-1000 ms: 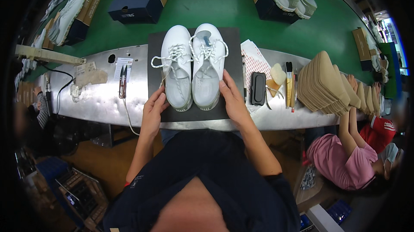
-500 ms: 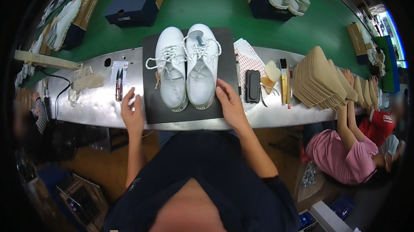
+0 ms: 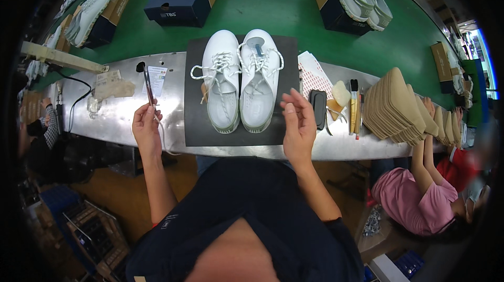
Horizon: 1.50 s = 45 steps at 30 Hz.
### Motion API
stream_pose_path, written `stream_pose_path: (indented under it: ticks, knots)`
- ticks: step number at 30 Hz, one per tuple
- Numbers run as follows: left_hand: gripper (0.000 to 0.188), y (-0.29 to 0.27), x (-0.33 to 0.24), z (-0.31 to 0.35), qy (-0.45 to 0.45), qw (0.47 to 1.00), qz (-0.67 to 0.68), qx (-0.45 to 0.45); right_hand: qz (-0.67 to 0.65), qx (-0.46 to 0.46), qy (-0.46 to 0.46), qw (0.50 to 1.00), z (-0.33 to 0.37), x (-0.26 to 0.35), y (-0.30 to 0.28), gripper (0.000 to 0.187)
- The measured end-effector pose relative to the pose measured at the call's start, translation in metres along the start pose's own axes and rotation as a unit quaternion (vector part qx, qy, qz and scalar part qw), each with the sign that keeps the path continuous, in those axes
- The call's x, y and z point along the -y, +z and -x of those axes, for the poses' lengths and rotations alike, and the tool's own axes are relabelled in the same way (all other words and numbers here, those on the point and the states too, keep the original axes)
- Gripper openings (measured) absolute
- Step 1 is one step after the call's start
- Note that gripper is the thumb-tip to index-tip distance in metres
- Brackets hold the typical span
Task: The person inspects white sneakers on a factory assembly line, turning them over to check the soles and uppers, then places them into branded boxes. The person also uses a small tool to adjust or remove a tag from the shoes before packaging.
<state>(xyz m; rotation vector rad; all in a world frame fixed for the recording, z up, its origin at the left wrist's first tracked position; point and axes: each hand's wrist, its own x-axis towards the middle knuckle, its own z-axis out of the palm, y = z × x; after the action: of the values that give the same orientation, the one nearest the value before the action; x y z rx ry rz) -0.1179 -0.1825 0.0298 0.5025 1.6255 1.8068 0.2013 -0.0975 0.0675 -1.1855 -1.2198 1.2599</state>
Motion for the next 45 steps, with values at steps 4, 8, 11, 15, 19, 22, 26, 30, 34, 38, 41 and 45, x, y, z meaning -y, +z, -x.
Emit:
stream_pose_path:
  ticks: [4,8,11,15,19,22,26,30,34,38,41,45]
  knots:
    - [0.029,0.056,-0.026,0.06,0.05,0.961,-0.04,0.269,0.013,0.185,-0.035,0.982,0.012,0.025,0.028,0.041]
    - [0.03,0.081,-0.033,0.087,0.217,0.847,-0.162,0.457,0.038,0.27,0.076,0.959,0.012,0.04,0.037,0.042]
    - [0.02,0.07,-0.027,0.077,0.219,0.884,-0.167,0.378,0.14,0.187,0.123,0.964,-0.004,0.054,0.016,0.049]
    - [0.014,0.055,-0.008,0.057,0.192,0.924,-0.264,0.198,0.233,0.248,0.078,0.937,-0.015,0.072,0.003,0.052]
    - [0.014,0.052,0.0,0.041,0.31,0.872,-0.332,0.182,0.105,0.373,0.248,0.888,0.003,0.068,0.029,0.054]
    - [0.014,0.055,-0.002,0.034,0.347,0.849,-0.343,0.201,0.03,0.381,0.414,0.826,0.028,0.051,0.049,0.05]
    - [0.014,0.057,-0.007,0.028,0.371,0.831,-0.35,0.221,-0.016,0.345,0.46,0.818,0.045,0.033,0.057,0.049]
    - [0.013,0.058,-0.01,0.022,0.391,0.809,-0.363,0.247,-0.071,0.339,0.465,0.815,0.054,0.024,0.064,0.05]
    - [0.012,0.059,-0.013,0.017,0.381,0.807,-0.368,0.261,-0.088,0.31,0.456,0.829,0.062,0.019,0.073,0.046]
    - [0.011,0.061,-0.016,0.015,0.387,0.791,-0.381,0.282,-0.09,0.273,0.436,0.853,0.067,0.017,0.077,0.043]
    - [0.01,0.062,-0.017,0.015,0.391,0.786,-0.384,0.285,-0.097,0.257,0.42,0.865,0.068,0.016,0.079,0.041]
    - [0.01,0.064,-0.016,0.014,0.395,0.786,-0.378,0.287,-0.092,0.262,0.397,0.875,0.065,0.015,0.083,0.041]
